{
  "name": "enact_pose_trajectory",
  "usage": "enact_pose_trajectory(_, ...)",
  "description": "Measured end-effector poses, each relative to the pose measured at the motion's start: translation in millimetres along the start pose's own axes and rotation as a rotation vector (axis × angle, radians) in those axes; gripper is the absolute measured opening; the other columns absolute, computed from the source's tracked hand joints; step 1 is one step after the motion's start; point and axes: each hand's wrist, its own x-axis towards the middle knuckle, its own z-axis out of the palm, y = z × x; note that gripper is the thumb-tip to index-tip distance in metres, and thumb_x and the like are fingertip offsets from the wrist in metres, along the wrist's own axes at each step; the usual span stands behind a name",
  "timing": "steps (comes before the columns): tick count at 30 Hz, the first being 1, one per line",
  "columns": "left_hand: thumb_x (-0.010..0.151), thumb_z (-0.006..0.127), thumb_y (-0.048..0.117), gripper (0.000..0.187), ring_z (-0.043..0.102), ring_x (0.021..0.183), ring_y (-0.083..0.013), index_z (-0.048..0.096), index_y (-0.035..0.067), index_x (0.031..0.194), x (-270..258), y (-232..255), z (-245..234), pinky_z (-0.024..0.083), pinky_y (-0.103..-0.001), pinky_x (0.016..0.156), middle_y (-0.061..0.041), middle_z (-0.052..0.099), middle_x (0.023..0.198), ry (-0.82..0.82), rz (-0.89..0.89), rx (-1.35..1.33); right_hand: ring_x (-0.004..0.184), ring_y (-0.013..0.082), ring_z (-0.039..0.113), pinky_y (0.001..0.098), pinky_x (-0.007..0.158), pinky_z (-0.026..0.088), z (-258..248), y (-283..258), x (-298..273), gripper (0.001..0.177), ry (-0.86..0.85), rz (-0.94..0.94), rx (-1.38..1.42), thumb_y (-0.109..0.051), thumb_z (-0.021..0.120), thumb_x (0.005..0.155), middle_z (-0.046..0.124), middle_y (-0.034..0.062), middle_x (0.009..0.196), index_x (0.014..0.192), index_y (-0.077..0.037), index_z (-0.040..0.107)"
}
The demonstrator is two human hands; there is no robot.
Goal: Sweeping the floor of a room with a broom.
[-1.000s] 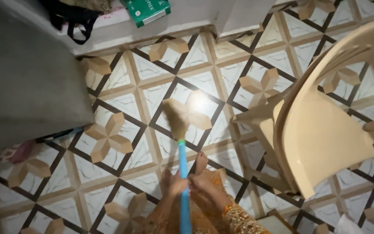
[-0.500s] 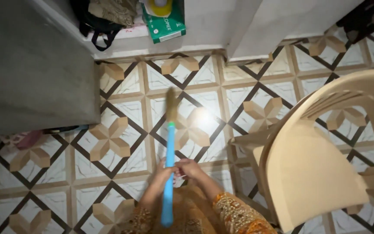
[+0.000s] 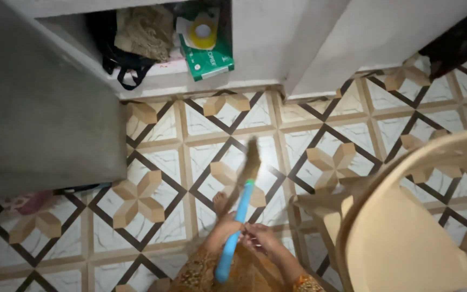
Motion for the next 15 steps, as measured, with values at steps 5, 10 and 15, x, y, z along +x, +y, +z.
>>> enact_pose_trajectory(5,0.085,0.067,0.006,0.041,0.06,0.051,-0.0178,0.059,0.004,0.125,-13,65,-2,0.048,-0.032,0.04,-0.013,0.065,0.074,-0.033,0.061,-0.001,0.062,0.0195,0.07,0.0313,0.054,0.057,13,-43,38,0.031,0.146,-0.062,0.123,-0.039,0.067,0.096,0.068,0.0077,0.074,0.089,-0.008,0.065)
enact_pose_trajectory(10,0.079,0.068,0.007,0.051,0.065,0.06,-0.0147,0.059,0.012,0.128,-64,102,-33,0.05,-0.03,0.043,-0.007,0.069,0.082,0.203,0.232,0.003,0.063,0.0213,0.064,0.0378,0.057,0.052,49,-55,116,0.014,0.079,-0.221,-0.005,-0.023,0.069,0.093,0.066,0.0073,0.073,0.093,-0.009,0.066)
enact_pose_trajectory(15,0.084,0.06,0.011,0.034,0.059,0.056,-0.0228,0.062,0.004,0.117,-63,129,-88,0.046,-0.032,0.042,-0.011,0.066,0.078,0.507,0.121,-0.079,0.088,0.0263,0.066,0.0497,0.092,0.043,101,-86,152,0.026,0.039,-0.547,-0.776,-0.036,0.062,0.101,0.074,0.004,0.083,0.099,-0.012,0.074)
